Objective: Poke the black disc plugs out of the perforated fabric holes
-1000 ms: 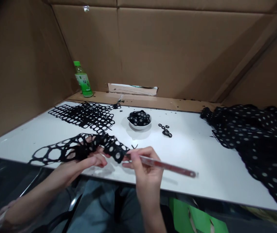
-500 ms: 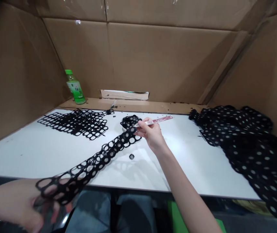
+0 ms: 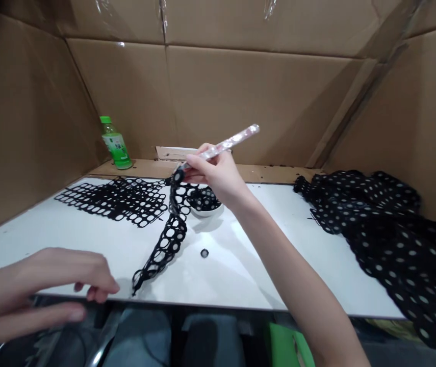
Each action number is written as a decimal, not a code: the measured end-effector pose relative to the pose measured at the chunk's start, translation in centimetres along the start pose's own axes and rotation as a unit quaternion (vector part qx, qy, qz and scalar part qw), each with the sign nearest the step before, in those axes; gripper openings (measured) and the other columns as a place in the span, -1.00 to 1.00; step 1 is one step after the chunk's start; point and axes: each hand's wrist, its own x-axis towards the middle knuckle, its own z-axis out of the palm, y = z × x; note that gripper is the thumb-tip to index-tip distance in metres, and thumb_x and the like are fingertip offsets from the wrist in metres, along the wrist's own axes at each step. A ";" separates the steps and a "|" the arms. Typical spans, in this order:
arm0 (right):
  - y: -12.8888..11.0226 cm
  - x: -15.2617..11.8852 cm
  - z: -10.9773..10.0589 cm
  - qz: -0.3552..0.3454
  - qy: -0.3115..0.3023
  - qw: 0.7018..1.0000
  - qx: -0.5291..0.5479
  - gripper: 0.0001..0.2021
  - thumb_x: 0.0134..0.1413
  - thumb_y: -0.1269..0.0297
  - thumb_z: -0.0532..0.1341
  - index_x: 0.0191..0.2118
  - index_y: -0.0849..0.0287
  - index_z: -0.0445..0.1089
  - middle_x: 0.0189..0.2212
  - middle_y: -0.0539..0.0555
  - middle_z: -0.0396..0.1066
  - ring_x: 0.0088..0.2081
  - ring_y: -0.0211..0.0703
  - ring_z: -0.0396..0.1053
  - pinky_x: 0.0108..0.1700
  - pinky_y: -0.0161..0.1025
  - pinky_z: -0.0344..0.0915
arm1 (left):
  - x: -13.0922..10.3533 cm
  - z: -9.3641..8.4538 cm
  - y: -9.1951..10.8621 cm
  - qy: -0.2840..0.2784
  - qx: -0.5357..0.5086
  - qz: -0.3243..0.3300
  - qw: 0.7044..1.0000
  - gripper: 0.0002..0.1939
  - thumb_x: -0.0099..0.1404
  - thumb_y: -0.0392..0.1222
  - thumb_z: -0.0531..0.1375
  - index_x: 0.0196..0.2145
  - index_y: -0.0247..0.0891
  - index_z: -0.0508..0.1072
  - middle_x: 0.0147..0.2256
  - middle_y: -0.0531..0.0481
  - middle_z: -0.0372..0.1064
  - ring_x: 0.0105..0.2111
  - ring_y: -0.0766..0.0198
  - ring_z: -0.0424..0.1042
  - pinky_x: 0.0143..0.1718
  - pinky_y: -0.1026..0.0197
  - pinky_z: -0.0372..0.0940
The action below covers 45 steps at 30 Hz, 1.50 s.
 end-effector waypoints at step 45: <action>-3.0 -10.4 -13.9 0.071 0.086 0.992 -0.061 -0.76 -0.21 0.19 0.39 -0.59 0.13 0.31 -0.67 0.00 0.29 -0.65 -0.20 0.32 -0.60 -0.26 0.28 | 22.1 6.8 -1.0 0.042 0.002 0.160 0.986 -0.84 0.23 -0.23 0.13 -0.27 -0.32 0.46 -0.25 -0.13 0.45 -0.23 0.17 0.40 -0.18 0.15 0.25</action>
